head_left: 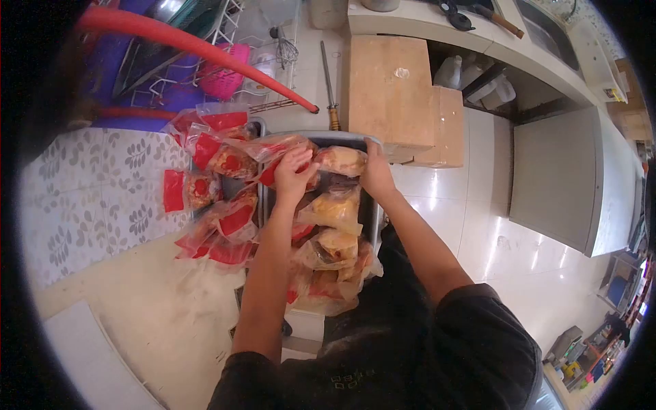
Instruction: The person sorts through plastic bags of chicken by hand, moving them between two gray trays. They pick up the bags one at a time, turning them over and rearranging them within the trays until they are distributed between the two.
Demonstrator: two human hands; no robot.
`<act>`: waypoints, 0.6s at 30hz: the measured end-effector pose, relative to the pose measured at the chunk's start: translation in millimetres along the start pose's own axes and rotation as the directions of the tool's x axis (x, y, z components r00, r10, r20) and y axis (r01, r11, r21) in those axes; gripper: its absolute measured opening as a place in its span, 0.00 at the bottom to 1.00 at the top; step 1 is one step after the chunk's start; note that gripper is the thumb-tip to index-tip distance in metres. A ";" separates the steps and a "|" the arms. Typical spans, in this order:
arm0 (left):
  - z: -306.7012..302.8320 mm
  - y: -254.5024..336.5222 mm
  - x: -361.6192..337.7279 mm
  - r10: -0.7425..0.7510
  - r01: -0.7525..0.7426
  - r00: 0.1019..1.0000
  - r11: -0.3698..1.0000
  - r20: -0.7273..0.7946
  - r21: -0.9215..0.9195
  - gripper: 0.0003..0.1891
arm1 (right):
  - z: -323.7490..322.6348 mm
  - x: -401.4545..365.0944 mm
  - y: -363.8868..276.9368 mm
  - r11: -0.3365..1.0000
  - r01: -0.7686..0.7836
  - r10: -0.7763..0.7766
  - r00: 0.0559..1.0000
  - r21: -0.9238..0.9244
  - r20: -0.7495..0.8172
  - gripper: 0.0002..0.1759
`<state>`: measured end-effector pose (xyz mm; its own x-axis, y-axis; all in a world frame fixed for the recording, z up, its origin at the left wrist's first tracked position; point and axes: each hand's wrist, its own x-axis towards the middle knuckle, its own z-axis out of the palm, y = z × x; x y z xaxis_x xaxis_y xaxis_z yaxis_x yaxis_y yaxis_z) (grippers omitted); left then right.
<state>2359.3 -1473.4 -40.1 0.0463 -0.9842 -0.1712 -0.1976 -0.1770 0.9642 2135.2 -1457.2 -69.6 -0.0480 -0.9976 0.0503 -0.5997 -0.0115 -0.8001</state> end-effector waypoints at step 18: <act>-56.7 94.0 -172.3 -0.553 0.538 0.825 0.707 0.115 -0.460 0.28 | -18.4 -39.9 -114.6 0.916 0.355 -0.253 0.873 -0.189 0.416 0.17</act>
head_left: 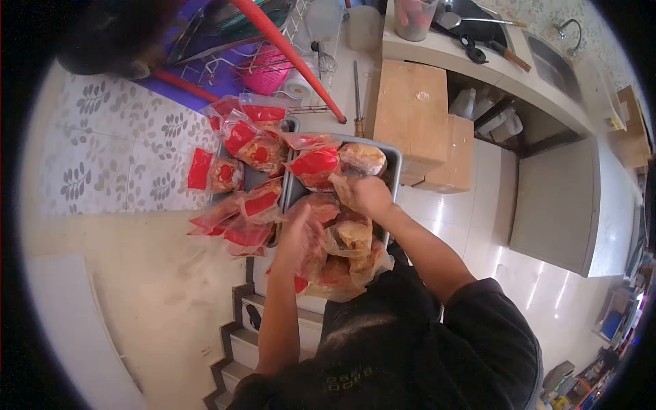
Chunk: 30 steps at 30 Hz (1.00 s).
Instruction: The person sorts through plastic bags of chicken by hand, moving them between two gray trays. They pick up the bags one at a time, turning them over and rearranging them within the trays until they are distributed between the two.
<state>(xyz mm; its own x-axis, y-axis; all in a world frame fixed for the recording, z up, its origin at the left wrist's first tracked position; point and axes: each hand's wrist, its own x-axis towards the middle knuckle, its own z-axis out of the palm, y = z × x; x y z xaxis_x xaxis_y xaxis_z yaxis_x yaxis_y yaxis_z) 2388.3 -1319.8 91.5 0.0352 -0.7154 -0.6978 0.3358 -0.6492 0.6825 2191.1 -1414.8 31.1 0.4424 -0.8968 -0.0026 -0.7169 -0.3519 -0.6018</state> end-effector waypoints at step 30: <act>22.8 -30.8 75.8 0.511 -0.548 0.829 0.824 0.229 0.145 0.40 | -5.1 -57.6 61.1 0.685 -0.110 0.159 0.987 0.720 -0.001 0.37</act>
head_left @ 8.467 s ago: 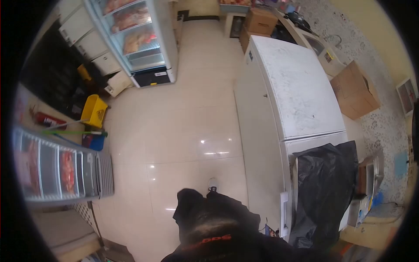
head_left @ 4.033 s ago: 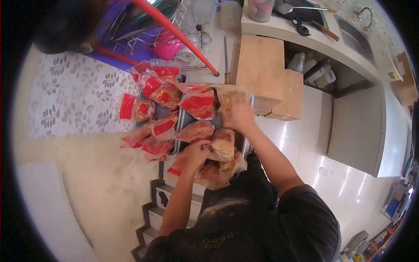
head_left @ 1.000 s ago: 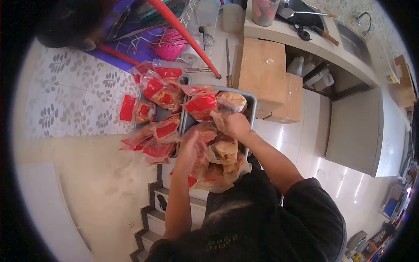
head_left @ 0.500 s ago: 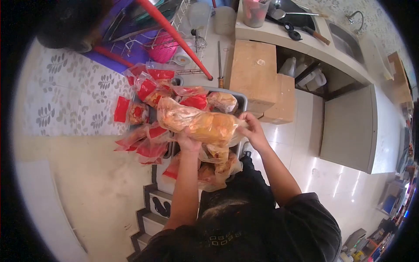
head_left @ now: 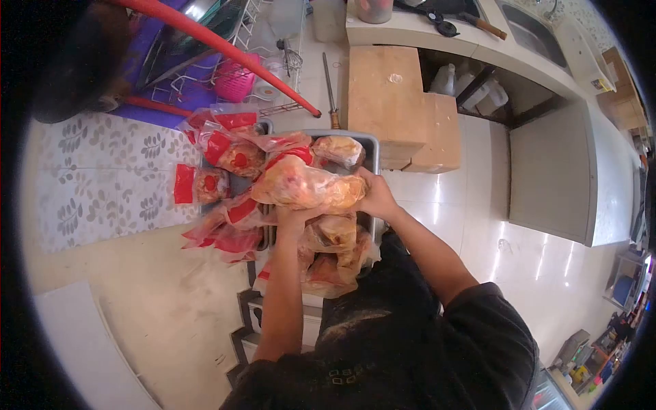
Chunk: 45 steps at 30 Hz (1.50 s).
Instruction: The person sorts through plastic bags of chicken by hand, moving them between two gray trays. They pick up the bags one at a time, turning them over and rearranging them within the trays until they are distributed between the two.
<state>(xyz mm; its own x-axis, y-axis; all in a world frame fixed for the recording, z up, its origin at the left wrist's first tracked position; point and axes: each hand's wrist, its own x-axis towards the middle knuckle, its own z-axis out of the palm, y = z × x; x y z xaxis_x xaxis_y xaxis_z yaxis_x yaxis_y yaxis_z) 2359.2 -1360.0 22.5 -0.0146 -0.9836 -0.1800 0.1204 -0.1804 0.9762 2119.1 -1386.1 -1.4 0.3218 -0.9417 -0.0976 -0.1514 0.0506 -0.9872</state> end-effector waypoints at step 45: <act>69.2 -5.4 -115.0 -0.084 0.025 0.996 0.602 -0.032 -0.798 0.50 | 11.6 -69.0 -157.2 0.815 0.536 -0.488 0.840 -0.220 0.237 0.06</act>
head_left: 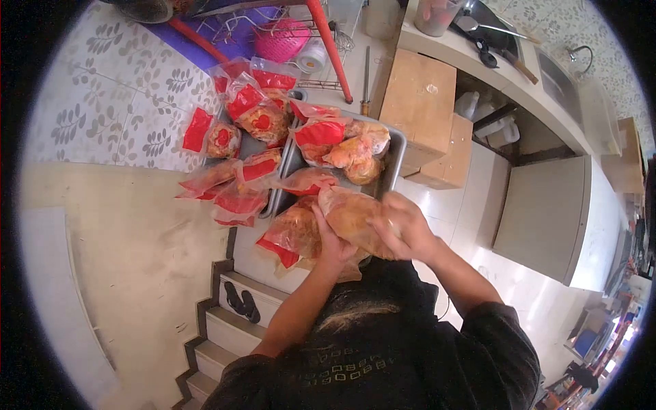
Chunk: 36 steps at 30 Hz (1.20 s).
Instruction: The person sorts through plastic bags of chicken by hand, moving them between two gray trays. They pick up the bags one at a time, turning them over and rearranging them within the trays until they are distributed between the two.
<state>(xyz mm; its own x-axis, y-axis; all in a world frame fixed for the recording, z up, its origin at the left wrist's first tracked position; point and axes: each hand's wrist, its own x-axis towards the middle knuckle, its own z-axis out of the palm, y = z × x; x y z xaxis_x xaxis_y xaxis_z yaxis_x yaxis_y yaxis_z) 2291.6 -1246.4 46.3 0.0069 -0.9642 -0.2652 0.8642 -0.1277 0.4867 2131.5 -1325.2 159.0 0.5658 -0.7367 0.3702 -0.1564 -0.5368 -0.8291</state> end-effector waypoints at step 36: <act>-71.0 55.0 21.0 0.239 -0.029 0.969 -0.126 0.059 0.992 0.14 | 76.2 -86.7 56.8 0.817 -0.101 0.246 0.952 -0.568 0.185 0.19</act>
<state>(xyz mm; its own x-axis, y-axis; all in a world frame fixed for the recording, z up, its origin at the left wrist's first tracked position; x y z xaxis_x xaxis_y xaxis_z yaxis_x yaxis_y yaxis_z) 2374.9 -1257.1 8.4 0.1835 -0.9787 -0.0918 -0.6078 -0.1864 0.7719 2135.2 -1260.5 47.8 0.6495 -0.7570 0.0712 -0.6445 -0.5978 -0.4768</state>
